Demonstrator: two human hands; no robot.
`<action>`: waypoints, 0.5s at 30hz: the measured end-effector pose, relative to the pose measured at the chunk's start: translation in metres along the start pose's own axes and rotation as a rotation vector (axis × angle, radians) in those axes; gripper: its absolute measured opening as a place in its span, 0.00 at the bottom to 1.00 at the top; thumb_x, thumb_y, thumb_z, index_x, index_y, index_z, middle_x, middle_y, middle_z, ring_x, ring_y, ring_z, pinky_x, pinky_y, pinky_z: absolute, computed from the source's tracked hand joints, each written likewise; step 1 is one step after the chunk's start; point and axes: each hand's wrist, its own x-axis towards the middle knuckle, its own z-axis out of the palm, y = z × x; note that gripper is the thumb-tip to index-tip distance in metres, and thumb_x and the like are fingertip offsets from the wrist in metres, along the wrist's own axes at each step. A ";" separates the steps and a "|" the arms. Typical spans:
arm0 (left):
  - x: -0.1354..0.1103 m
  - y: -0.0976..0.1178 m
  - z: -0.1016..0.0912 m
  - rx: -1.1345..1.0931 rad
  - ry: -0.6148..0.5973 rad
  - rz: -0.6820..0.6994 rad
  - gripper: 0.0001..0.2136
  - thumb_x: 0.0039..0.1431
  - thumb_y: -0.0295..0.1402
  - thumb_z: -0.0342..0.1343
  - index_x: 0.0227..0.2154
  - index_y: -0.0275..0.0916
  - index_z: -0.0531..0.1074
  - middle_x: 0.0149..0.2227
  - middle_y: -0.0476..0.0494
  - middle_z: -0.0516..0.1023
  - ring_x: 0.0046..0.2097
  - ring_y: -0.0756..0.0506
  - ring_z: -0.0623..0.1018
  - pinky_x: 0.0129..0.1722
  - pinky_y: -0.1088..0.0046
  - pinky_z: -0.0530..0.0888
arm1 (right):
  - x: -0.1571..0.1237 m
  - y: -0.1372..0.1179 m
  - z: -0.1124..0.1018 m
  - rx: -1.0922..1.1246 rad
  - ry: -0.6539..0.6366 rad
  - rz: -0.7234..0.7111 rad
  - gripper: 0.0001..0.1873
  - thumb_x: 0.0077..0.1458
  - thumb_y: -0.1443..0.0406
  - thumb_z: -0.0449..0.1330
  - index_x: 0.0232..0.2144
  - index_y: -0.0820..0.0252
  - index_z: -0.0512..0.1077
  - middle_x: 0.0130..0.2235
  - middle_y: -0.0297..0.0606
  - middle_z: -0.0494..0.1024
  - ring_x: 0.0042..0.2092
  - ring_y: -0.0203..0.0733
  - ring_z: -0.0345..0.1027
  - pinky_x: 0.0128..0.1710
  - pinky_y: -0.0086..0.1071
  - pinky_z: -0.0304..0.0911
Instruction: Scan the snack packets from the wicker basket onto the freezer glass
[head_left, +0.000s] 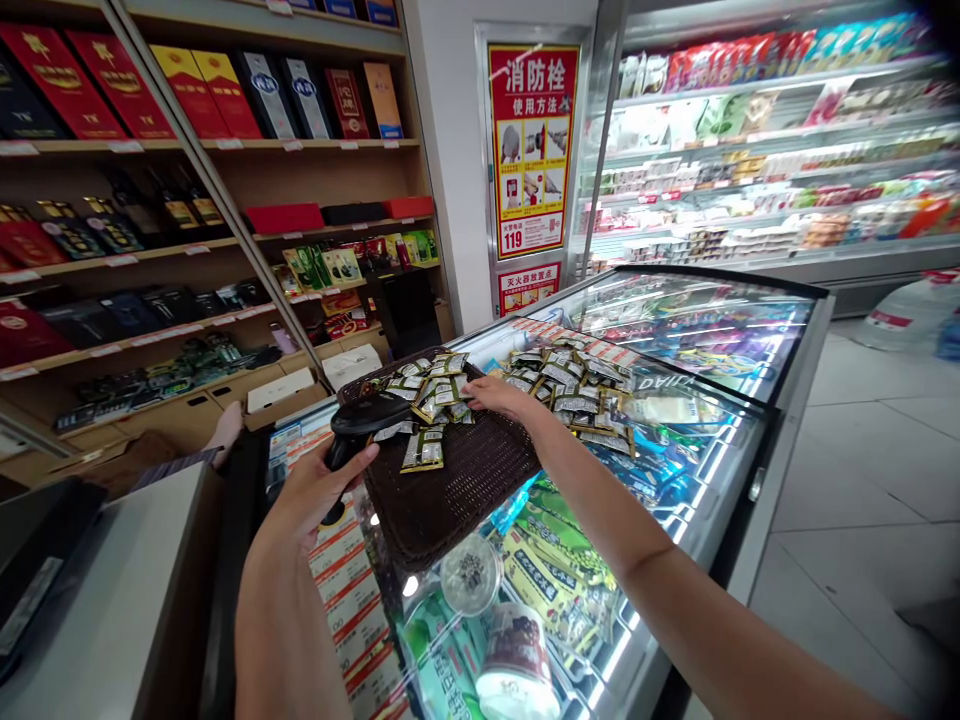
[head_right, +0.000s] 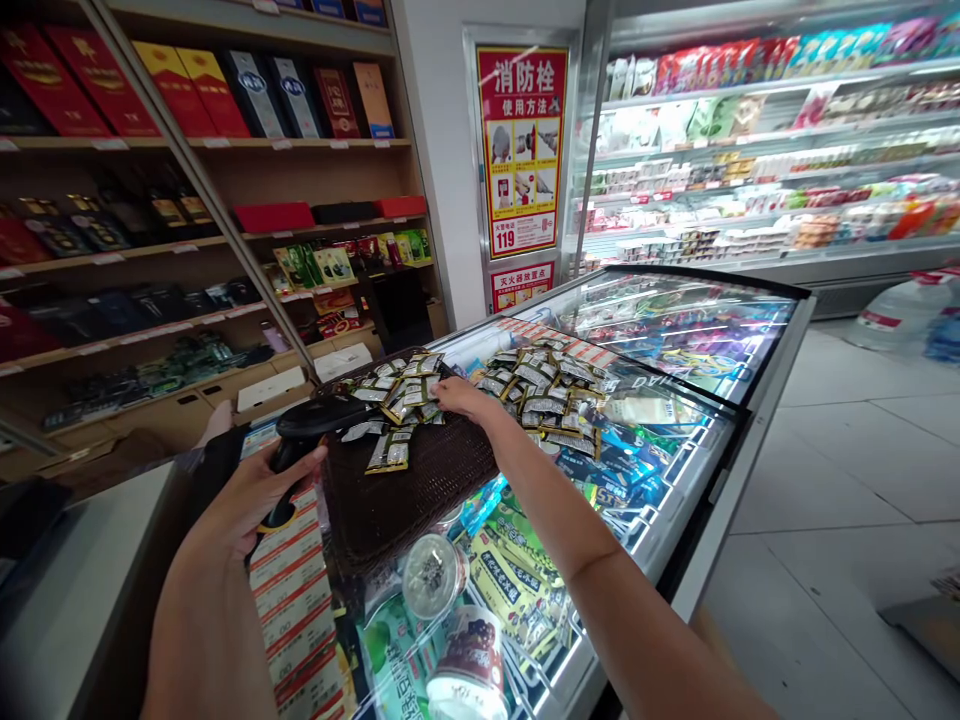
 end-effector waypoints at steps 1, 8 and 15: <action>0.000 0.000 0.000 0.006 0.000 -0.003 0.29 0.35 0.55 0.70 0.35 0.40 0.74 0.24 0.52 0.73 0.25 0.49 0.71 0.25 0.75 0.68 | -0.001 -0.001 0.000 0.086 -0.063 0.022 0.16 0.67 0.65 0.49 0.36 0.64 0.76 0.43 0.47 0.81 0.41 0.40 0.76 0.41 0.29 0.71; 0.000 0.006 0.000 0.006 0.038 -0.037 0.30 0.30 0.56 0.71 0.34 0.40 0.76 0.29 0.47 0.79 0.30 0.47 0.75 0.26 0.75 0.73 | -0.002 -0.003 0.000 -0.139 0.054 0.042 0.14 0.62 0.59 0.59 0.30 0.63 0.74 0.36 0.44 0.80 0.33 0.39 0.72 0.32 0.28 0.66; 0.000 0.007 -0.002 0.017 0.010 -0.055 0.32 0.29 0.57 0.71 0.35 0.40 0.76 0.28 0.46 0.78 0.29 0.47 0.75 0.26 0.75 0.72 | 0.001 0.004 -0.001 -0.488 -0.320 -0.208 0.07 0.56 0.63 0.64 0.36 0.61 0.78 0.40 0.38 0.80 0.38 0.38 0.71 0.35 0.25 0.60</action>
